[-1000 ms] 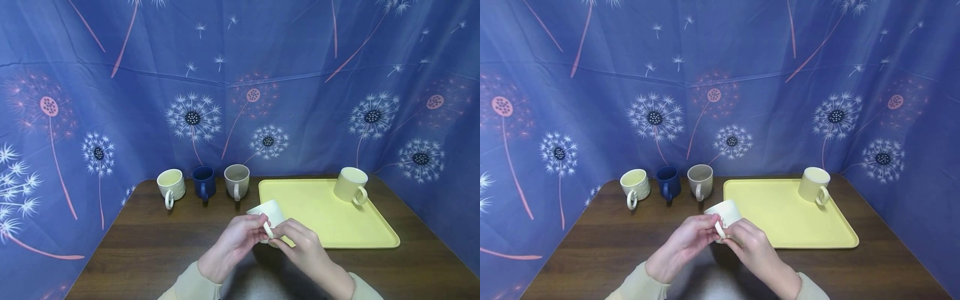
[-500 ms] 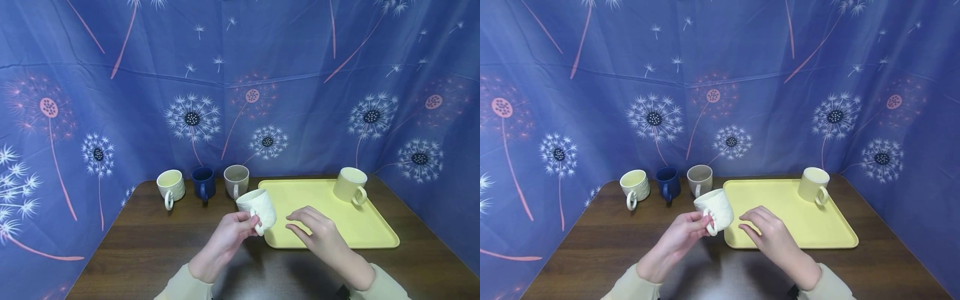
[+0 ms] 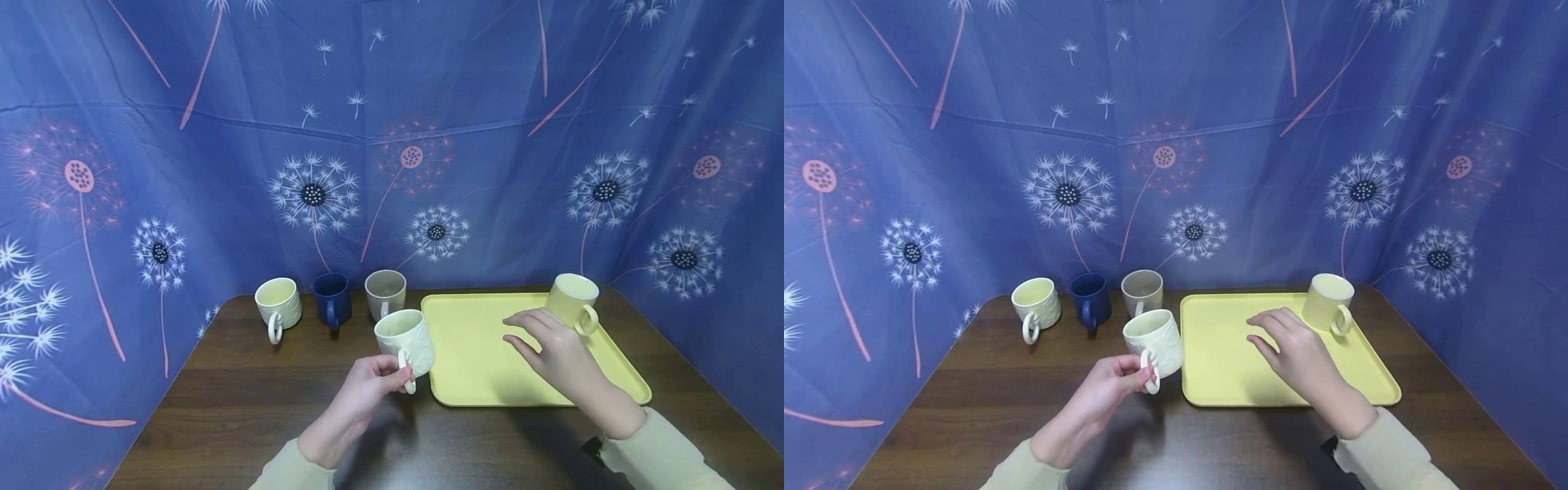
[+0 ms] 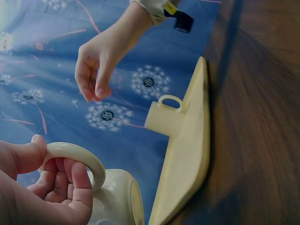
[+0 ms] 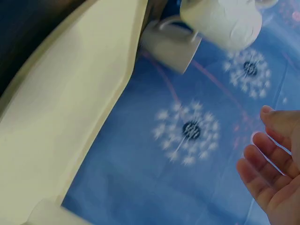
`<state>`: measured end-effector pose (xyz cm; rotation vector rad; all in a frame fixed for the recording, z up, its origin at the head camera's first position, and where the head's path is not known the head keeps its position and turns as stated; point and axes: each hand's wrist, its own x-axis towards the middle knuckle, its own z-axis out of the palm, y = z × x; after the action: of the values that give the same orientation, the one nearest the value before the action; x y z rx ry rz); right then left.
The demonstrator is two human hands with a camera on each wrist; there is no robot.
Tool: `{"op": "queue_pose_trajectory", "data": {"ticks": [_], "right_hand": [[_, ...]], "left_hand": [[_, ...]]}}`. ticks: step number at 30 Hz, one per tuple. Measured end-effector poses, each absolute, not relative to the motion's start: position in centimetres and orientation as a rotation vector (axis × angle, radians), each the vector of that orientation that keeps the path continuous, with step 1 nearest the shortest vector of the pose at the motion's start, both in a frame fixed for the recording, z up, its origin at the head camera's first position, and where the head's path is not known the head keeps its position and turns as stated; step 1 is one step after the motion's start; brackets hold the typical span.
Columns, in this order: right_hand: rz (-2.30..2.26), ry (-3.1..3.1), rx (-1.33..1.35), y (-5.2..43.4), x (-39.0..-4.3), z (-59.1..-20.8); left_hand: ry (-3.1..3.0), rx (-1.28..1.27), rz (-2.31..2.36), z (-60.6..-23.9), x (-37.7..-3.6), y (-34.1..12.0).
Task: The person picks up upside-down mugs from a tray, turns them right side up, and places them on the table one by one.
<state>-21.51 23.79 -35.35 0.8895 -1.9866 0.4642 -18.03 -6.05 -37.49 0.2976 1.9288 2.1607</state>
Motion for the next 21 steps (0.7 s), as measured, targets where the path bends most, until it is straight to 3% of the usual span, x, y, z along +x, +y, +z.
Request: {"op": "queue_pose_trajectory", "data": {"ticks": [21], "right_hand": [[0.765, -2.394, 0.3, 32.2, -25.0, -36.9]], "left_hand": [[2.133, 0.225, 2.084, -40.1, -18.6, -7.3]]}}
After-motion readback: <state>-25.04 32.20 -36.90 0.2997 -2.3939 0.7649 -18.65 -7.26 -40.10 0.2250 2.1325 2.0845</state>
